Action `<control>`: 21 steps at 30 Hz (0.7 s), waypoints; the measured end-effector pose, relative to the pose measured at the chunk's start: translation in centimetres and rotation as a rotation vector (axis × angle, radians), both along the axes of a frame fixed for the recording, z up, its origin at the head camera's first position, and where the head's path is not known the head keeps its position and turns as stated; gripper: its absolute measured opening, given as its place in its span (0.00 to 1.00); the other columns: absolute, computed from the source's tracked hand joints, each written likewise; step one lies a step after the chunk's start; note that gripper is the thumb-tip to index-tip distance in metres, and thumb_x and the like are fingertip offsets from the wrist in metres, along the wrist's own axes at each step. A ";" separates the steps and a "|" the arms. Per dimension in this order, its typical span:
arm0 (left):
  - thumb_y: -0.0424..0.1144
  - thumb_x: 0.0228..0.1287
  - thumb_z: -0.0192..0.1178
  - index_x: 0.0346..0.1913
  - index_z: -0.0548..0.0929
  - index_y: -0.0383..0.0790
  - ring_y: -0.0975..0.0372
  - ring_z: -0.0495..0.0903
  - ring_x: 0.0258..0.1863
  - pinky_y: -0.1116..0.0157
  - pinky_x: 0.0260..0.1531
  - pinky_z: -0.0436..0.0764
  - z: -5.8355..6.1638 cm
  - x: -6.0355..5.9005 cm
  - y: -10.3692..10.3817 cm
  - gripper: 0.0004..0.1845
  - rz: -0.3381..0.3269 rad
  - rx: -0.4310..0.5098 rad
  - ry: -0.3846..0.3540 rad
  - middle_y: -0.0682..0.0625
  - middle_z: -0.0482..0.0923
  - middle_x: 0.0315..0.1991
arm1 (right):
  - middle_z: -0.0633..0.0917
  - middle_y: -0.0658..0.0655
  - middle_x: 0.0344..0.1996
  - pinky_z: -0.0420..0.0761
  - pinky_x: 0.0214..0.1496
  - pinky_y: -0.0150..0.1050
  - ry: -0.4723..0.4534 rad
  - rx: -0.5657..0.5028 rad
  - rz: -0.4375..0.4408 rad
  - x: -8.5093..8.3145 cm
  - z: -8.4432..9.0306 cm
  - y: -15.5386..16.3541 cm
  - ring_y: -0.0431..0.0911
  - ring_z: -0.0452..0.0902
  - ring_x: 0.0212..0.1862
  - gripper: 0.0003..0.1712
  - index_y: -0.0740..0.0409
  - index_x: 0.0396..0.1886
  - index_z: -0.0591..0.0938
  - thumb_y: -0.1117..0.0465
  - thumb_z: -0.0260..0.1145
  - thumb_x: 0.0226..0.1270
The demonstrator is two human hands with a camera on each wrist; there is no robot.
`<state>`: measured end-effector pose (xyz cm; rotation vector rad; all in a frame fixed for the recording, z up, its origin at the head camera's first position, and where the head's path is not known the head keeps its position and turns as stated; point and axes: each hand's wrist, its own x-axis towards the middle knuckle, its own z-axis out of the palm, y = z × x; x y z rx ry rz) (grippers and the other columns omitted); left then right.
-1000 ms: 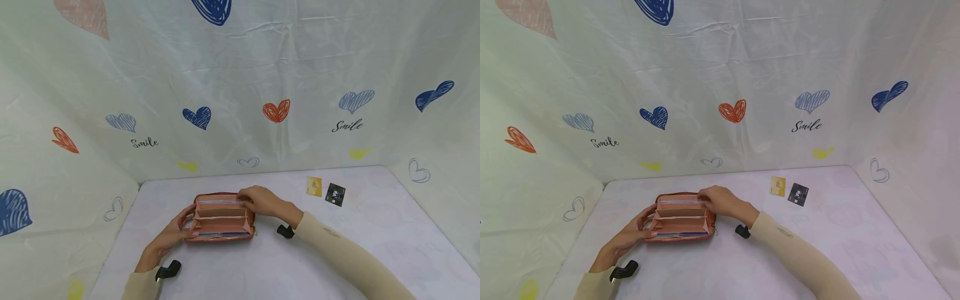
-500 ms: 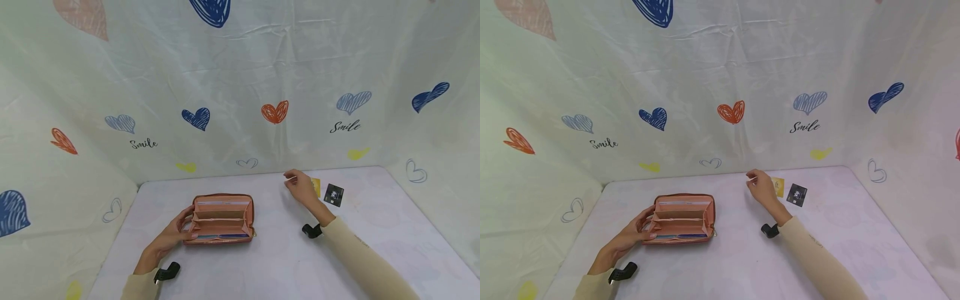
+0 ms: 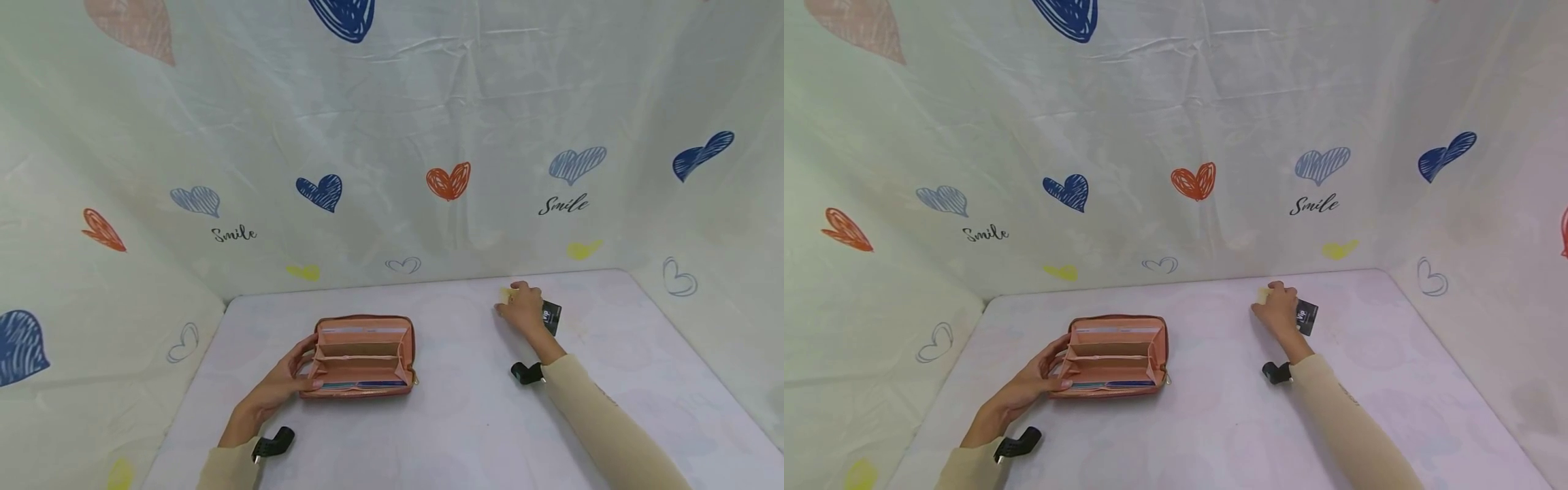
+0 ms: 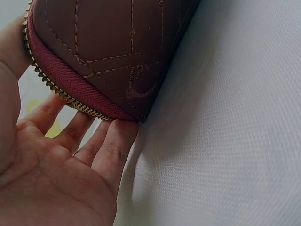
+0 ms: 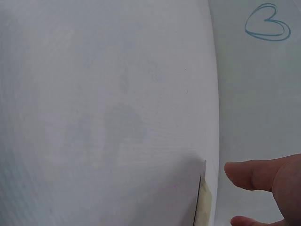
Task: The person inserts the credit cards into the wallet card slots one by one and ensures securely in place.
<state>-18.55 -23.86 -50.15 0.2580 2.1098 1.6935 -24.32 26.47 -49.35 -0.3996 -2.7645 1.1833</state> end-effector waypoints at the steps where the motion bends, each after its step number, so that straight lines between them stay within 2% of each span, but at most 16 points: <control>1: 0.33 0.63 0.76 0.85 0.50 0.37 0.40 0.56 0.78 0.47 0.72 0.65 0.0 0.0 0.0 0.56 0.001 -0.001 0.001 0.33 0.54 0.81 | 0.65 0.85 0.60 0.70 0.59 0.65 -0.009 -0.001 -0.007 0.0 -0.1 0.0 0.71 0.64 0.59 0.40 0.80 0.71 0.65 0.64 0.69 0.66; 5: 0.33 0.62 0.76 0.85 0.50 0.37 0.40 0.57 0.77 0.47 0.71 0.65 -0.1 0.0 0.0 0.56 0.002 -0.001 0.006 0.33 0.55 0.80 | 0.64 0.86 0.61 0.67 0.61 0.66 -0.029 0.015 -0.029 -0.3 -0.5 0.1 0.73 0.61 0.61 0.44 0.81 0.72 0.62 0.63 0.71 0.65; 12: 0.33 0.62 0.76 0.85 0.50 0.37 0.40 0.56 0.78 0.47 0.71 0.65 -0.1 -0.1 -0.1 0.56 -0.005 0.004 0.003 0.33 0.54 0.81 | 0.65 0.85 0.61 0.67 0.63 0.67 -0.049 0.071 -0.036 -0.9 -0.8 0.0 0.76 0.61 0.63 0.46 0.81 0.73 0.60 0.64 0.73 0.65; 21: 0.32 0.61 0.76 0.85 0.50 0.36 0.42 0.55 0.78 0.63 0.64 0.69 -0.1 -0.1 -0.2 0.56 -0.006 0.010 -0.006 0.34 0.53 0.81 | 0.67 0.82 0.61 0.71 0.61 0.63 -0.098 0.031 -0.009 -1.5 -0.6 0.4 0.70 0.66 0.57 0.45 0.78 0.74 0.62 0.69 0.75 0.62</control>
